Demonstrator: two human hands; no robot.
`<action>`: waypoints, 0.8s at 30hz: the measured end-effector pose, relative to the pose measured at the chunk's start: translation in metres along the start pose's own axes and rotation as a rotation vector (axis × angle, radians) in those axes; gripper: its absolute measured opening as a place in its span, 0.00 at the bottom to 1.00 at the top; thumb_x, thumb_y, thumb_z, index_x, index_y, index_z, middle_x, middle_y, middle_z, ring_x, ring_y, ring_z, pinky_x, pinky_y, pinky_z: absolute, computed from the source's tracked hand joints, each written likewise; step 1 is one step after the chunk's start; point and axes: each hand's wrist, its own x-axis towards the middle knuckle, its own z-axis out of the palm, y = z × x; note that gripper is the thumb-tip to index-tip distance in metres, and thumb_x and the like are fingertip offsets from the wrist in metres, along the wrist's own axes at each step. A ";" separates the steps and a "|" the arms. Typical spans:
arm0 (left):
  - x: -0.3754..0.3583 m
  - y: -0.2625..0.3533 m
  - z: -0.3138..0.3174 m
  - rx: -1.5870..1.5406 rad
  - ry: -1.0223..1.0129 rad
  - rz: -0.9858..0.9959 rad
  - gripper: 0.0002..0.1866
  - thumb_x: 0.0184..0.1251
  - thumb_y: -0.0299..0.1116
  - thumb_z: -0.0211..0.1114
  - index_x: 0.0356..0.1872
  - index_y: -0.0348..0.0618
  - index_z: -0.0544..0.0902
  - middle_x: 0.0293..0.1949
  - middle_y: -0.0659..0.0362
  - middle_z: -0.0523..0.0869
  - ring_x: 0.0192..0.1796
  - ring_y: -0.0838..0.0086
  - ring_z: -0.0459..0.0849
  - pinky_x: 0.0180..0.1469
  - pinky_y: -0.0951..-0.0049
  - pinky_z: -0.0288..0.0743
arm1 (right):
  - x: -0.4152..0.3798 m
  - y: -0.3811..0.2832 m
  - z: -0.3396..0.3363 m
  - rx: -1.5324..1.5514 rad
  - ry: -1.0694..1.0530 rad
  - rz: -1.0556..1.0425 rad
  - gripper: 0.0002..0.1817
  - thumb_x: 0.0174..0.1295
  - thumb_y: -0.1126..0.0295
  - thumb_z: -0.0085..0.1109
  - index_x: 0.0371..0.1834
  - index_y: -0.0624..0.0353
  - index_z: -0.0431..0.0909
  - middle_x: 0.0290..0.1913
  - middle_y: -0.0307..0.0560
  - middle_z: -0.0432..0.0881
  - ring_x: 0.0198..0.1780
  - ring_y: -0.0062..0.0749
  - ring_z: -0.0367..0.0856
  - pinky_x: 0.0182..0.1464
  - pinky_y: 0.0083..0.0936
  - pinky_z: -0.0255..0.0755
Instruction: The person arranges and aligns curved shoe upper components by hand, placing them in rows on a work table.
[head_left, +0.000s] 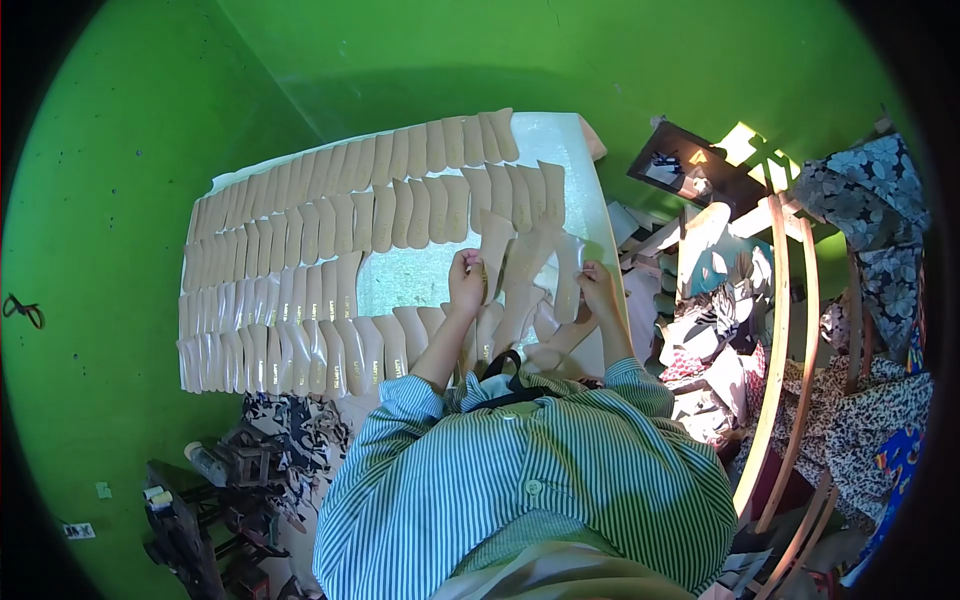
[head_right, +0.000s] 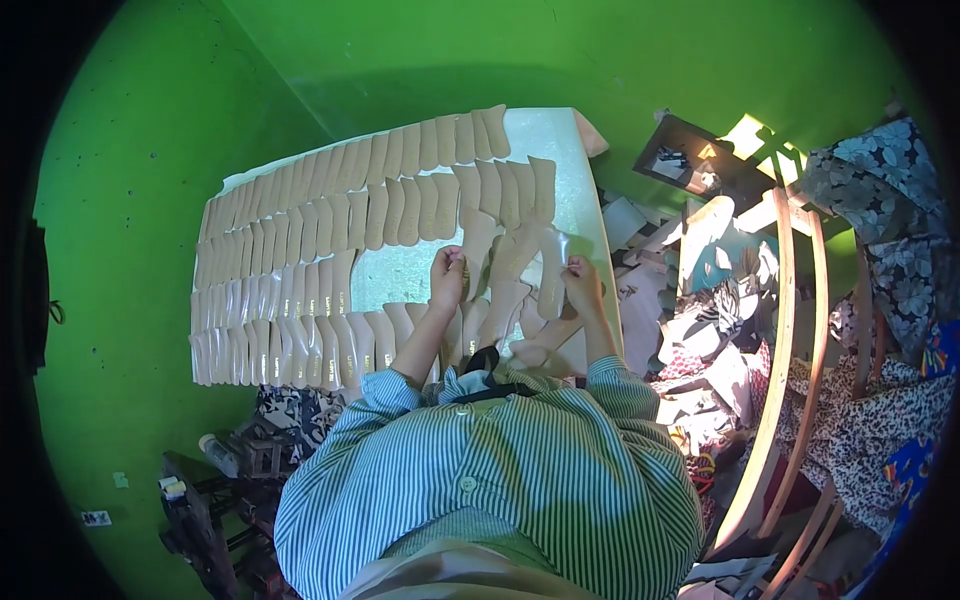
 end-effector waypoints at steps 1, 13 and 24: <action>-0.003 0.000 -0.002 0.001 0.002 -0.003 0.09 0.59 0.24 0.53 0.41 0.37 0.71 0.31 0.61 0.75 0.31 0.81 0.71 0.33 0.82 0.66 | -0.004 -0.003 -0.001 0.021 0.027 0.046 0.10 0.50 0.77 0.56 0.37 0.66 0.72 0.30 0.45 0.79 0.32 0.24 0.76 0.34 0.20 0.69; -0.024 0.017 0.001 0.008 -0.059 -0.070 0.22 0.53 0.16 0.50 0.51 0.40 0.61 0.38 0.54 0.72 0.36 0.73 0.74 0.37 0.76 0.71 | 0.059 -0.024 -0.003 -0.163 0.229 -0.200 0.09 0.48 0.73 0.59 0.32 0.64 0.74 0.30 0.44 0.79 0.32 0.24 0.77 0.35 0.21 0.71; -0.020 -0.008 0.008 -0.008 -0.162 -0.079 0.22 0.53 0.17 0.50 0.52 0.40 0.62 0.37 0.55 0.71 0.34 0.76 0.72 0.32 0.78 0.68 | 0.147 -0.065 0.019 -0.527 0.376 -0.160 0.09 0.45 0.67 0.61 0.30 0.55 0.77 0.30 0.48 0.81 0.35 0.41 0.79 0.38 0.32 0.71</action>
